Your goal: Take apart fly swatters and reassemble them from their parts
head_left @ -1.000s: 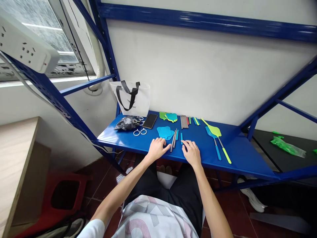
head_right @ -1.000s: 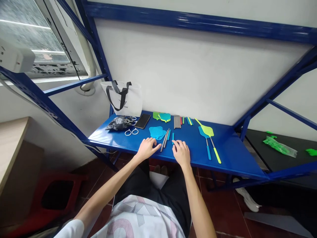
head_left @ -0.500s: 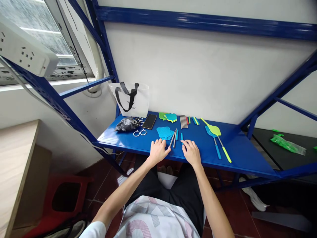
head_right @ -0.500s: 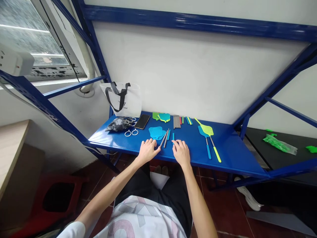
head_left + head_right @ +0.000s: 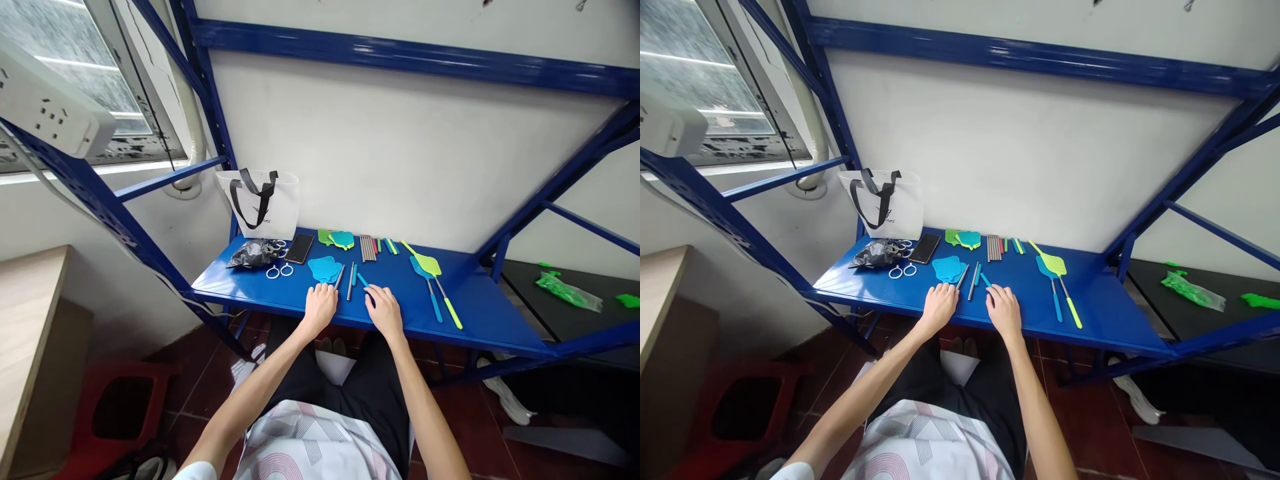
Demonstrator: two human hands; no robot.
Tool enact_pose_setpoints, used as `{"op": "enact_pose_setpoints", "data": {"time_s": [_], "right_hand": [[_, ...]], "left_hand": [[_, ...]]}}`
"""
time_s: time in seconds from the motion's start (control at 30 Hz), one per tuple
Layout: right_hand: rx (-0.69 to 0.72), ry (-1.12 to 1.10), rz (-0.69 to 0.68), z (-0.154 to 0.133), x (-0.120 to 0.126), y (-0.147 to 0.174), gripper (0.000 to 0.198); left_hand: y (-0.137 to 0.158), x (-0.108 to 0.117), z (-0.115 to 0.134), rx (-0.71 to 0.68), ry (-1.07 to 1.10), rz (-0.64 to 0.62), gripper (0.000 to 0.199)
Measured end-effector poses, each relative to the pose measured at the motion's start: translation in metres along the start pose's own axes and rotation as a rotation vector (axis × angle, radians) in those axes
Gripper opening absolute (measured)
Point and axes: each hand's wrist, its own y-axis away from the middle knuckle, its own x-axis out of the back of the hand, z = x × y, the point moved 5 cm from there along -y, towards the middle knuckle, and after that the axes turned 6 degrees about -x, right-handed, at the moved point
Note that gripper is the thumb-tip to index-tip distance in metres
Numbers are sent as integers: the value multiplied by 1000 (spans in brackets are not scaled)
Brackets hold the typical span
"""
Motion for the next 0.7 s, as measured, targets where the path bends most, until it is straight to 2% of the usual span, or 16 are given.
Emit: {"op": "enact_pose_setpoints", "data": {"time_s": [0.13,0.23,0.33,0.43,0.57,0.7], "right_hand": [[-49,-108,99,10,0,1,40],[-139,-173,151,19,2,1,41],[-237,-183,218,25,7,2,43],[-293,-220,256,29,10,3,44],[-339,-406,209,28,14,-2,47],[-292,-589,99,3,31,-9,49]], "left_hand": [[-3,2,-5,-9,69,17,44],[-6,5,-12,59,186,-21,44],[-7,9,-15,161,383,-77,40],[-5,15,-4,148,657,-52,36],[2,29,14,81,1080,-18,34],[10,58,10,108,1391,15,45]]}}
